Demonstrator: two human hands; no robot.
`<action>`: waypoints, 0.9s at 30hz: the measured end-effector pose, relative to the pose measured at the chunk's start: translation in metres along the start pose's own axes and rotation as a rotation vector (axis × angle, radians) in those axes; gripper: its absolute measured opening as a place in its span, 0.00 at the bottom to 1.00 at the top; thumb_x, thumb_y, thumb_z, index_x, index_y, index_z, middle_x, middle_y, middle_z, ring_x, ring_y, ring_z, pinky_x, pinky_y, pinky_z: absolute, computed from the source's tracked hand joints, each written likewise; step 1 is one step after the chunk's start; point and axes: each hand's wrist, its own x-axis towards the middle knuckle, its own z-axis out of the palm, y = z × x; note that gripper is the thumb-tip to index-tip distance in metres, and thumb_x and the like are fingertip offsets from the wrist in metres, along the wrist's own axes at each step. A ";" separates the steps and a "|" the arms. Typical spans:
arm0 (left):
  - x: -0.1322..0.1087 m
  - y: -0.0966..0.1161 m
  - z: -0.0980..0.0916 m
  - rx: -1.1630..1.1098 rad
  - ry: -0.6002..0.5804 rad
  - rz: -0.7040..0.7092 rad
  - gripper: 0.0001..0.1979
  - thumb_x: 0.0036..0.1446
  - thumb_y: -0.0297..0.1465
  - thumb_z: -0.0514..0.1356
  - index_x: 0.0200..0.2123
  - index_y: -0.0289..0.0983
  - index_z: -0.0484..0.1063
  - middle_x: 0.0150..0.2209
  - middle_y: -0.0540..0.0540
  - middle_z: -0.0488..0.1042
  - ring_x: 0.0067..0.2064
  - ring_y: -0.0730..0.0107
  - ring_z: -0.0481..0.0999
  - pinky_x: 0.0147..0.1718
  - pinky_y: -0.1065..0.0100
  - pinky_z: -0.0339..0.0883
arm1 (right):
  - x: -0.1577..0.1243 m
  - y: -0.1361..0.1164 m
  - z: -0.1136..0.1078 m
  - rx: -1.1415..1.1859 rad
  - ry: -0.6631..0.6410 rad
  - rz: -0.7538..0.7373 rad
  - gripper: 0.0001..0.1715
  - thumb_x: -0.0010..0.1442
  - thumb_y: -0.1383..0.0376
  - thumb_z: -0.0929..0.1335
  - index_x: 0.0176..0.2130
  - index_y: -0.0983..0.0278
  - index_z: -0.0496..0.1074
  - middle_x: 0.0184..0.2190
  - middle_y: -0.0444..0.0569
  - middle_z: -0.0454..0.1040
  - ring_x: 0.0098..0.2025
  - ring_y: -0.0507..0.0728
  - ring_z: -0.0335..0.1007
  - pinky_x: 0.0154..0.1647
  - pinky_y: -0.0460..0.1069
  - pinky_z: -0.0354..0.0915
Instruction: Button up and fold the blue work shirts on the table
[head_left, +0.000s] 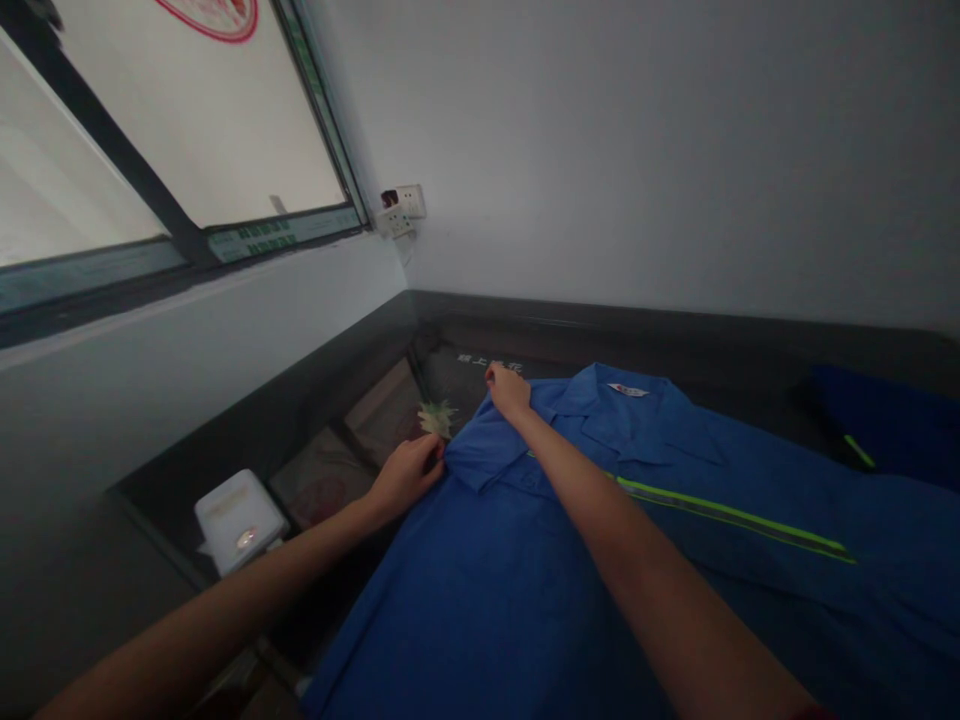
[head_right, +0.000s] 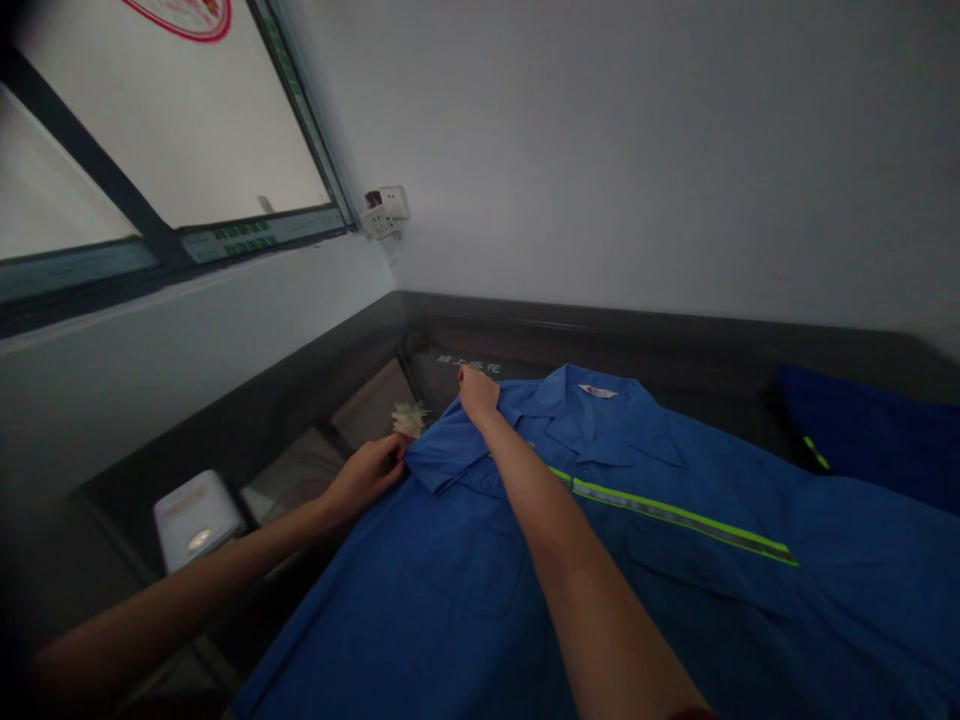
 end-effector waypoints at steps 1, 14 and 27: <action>0.000 -0.001 0.001 0.015 0.007 0.013 0.02 0.56 0.30 0.52 0.33 0.39 0.63 0.31 0.49 0.71 0.34 0.66 0.71 0.36 0.65 0.62 | 0.000 0.000 0.001 -0.003 0.006 -0.002 0.11 0.64 0.65 0.60 0.44 0.57 0.68 0.43 0.49 0.75 0.46 0.58 0.72 0.44 0.50 0.62; -0.004 0.017 -0.017 0.189 0.002 0.245 0.14 0.59 0.28 0.51 0.45 0.40 0.71 0.50 0.41 0.67 0.52 0.58 0.66 0.51 0.57 0.62 | 0.009 0.007 -0.013 0.049 0.008 -0.026 0.14 0.64 0.63 0.59 0.45 0.60 0.70 0.42 0.51 0.76 0.46 0.57 0.71 0.44 0.49 0.64; 0.030 0.052 0.032 0.225 -0.179 0.256 0.27 0.64 0.37 0.45 0.64 0.31 0.52 0.65 0.36 0.54 0.66 0.59 0.50 0.63 0.55 0.46 | -0.042 0.014 -0.007 0.020 -0.072 -0.397 0.21 0.65 0.65 0.60 0.54 0.69 0.68 0.58 0.56 0.66 0.61 0.57 0.58 0.61 0.51 0.52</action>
